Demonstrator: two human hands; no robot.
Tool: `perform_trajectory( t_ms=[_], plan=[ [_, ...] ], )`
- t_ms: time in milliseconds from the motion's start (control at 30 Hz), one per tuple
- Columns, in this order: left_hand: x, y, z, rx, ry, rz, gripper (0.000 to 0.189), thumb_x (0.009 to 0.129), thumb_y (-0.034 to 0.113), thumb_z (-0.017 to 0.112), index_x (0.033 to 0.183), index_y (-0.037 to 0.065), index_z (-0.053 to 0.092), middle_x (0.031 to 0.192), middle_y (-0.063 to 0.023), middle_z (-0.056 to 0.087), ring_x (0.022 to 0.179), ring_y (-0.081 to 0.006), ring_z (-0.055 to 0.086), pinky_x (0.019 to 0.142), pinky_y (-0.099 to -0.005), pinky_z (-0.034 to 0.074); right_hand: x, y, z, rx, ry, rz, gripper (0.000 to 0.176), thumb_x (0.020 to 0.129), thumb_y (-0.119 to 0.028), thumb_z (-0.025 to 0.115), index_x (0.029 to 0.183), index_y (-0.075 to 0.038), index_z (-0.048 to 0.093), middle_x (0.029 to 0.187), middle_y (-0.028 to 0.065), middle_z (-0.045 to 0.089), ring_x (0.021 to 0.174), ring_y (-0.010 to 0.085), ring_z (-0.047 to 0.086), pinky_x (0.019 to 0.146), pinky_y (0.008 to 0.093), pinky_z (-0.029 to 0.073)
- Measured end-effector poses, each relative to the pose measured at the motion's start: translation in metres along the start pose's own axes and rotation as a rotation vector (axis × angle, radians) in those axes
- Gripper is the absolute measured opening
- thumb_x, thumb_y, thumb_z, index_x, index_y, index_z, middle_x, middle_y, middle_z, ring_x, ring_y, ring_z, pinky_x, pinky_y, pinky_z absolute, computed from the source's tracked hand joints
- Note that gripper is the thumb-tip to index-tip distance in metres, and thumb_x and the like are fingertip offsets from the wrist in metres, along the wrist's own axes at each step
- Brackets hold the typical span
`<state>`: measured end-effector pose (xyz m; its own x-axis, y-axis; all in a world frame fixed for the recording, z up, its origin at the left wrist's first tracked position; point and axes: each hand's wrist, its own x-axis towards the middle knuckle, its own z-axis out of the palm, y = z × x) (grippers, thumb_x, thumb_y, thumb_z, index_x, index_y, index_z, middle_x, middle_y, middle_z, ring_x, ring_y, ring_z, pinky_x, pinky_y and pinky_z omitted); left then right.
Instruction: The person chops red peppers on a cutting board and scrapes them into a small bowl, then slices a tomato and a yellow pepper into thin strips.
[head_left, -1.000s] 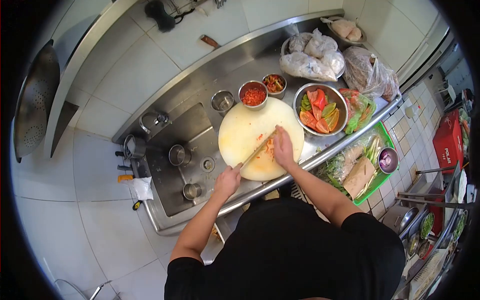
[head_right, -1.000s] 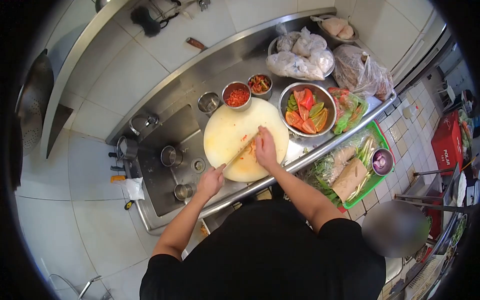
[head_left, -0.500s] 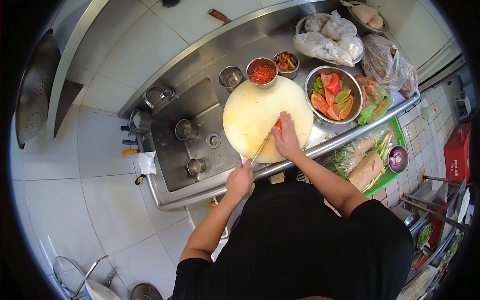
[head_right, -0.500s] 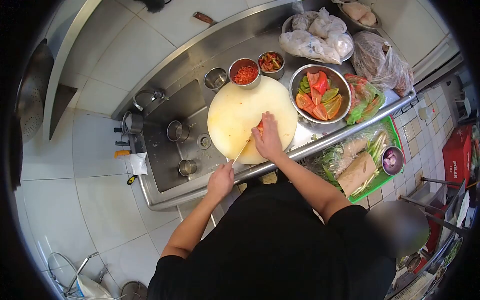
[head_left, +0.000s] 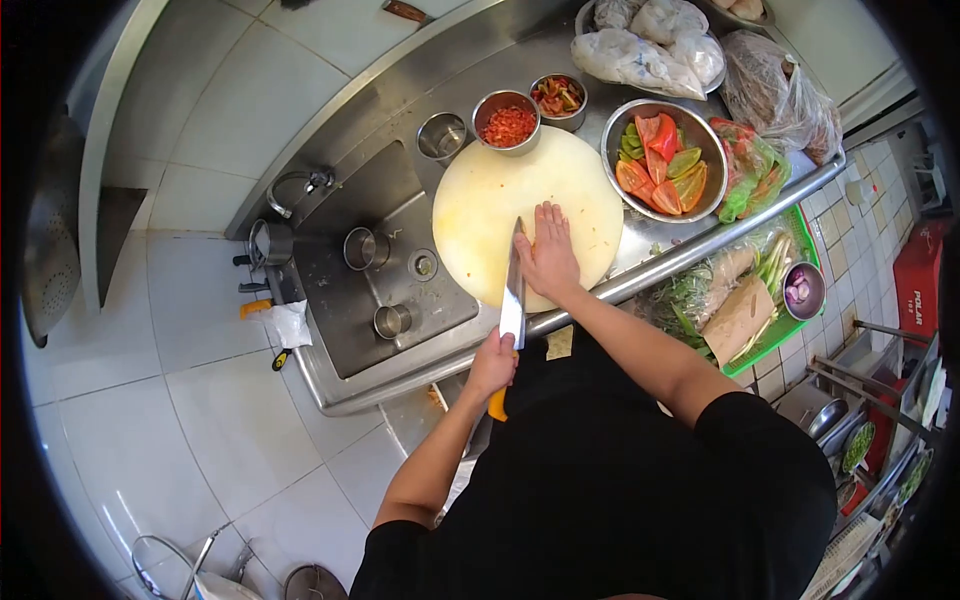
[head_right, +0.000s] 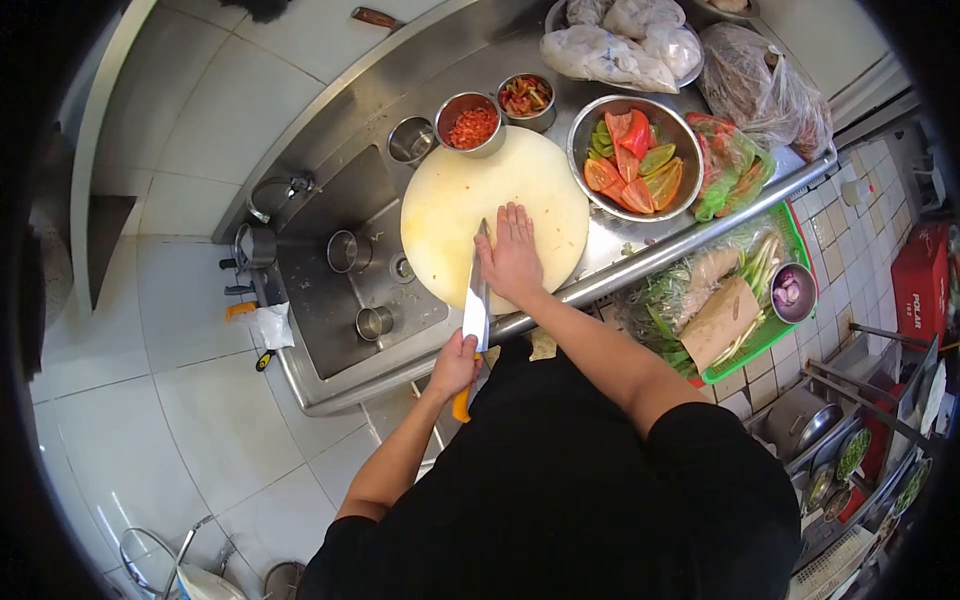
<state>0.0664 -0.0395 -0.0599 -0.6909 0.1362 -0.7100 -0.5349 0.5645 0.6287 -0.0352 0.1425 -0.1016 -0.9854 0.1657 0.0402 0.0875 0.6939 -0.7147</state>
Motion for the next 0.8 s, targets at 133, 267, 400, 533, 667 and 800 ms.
perform_trajectory(
  t_ms=[133,267,400,533,667,800],
  plan=[
    [0.010,0.024,0.029,-0.061,-0.131,0.047,0.021,0.106,0.028,0.039,0.114,0.011,0.049,0.064,-0.0023,0.051,0.046,-0.0121,0.048,0.040,-0.0295,0.043,0.004,-0.006,0.003,0.116,0.148,0.072,0.064,0.103,-0.037,0.041,0.145,0.010,0.032,0.151,0.0310,0.032,0.144,0.0428,0.026,0.120,0.0478,0.018],
    [0.022,0.026,0.042,-0.108,-0.173,0.100,0.019,0.106,0.027,0.040,0.107,0.009,0.048,0.065,-0.0025,0.051,0.045,-0.0110,0.048,0.039,-0.0280,0.042,0.003,-0.003,-0.001,0.530,0.336,0.116,0.054,0.103,-0.028,0.042,0.142,0.010,0.039,0.148,0.0294,0.039,0.142,0.0410,0.033,0.118,0.0440,0.024],
    [0.013,0.049,0.037,-0.096,-0.177,0.147,0.016,0.105,0.024,0.042,0.105,0.009,0.047,0.066,-0.0026,0.052,0.045,-0.0108,0.048,0.039,-0.0278,0.042,0.014,-0.009,-0.012,0.733,0.443,0.180,0.049,0.104,-0.025,0.041,0.137,0.011,0.045,0.140,0.0292,0.049,0.134,0.0362,0.046,0.112,0.0392,0.035],
    [-0.004,0.107,0.007,-0.101,-0.104,0.177,0.014,0.102,0.021,0.044,0.105,0.007,0.046,0.067,-0.0041,0.052,0.045,-0.0118,0.049,0.040,-0.0285,0.043,0.050,-0.059,-0.058,0.788,0.430,0.156,0.048,0.104,-0.028,0.043,0.135,0.009,0.049,0.119,0.0256,0.064,0.114,0.0318,0.062,0.097,0.0378,0.046],
    [0.019,0.165,-0.027,-0.172,-0.075,0.246,0.009,0.098,0.015,0.048,0.100,0.007,0.045,0.069,-0.0060,0.055,0.046,-0.0134,0.051,0.039,-0.0301,0.044,0.131,-0.086,-0.061,0.689,0.559,0.005,0.045,0.101,-0.033,0.049,0.122,0.006,0.059,0.103,0.0224,0.069,0.099,0.0381,0.066,0.087,0.0419,0.050],
    [0.048,0.200,-0.058,-0.219,-0.100,0.240,0.010,0.096,0.015,0.049,0.098,0.005,0.046,0.070,-0.0063,0.056,0.047,-0.0126,0.051,0.042,-0.0296,0.045,0.184,-0.097,-0.056,0.502,0.529,0.004,0.040,0.098,-0.034,0.052,0.108,0.003,0.064,0.101,0.0235,0.069,0.098,0.0423,0.064,0.088,0.0471,0.049]
  ],
)
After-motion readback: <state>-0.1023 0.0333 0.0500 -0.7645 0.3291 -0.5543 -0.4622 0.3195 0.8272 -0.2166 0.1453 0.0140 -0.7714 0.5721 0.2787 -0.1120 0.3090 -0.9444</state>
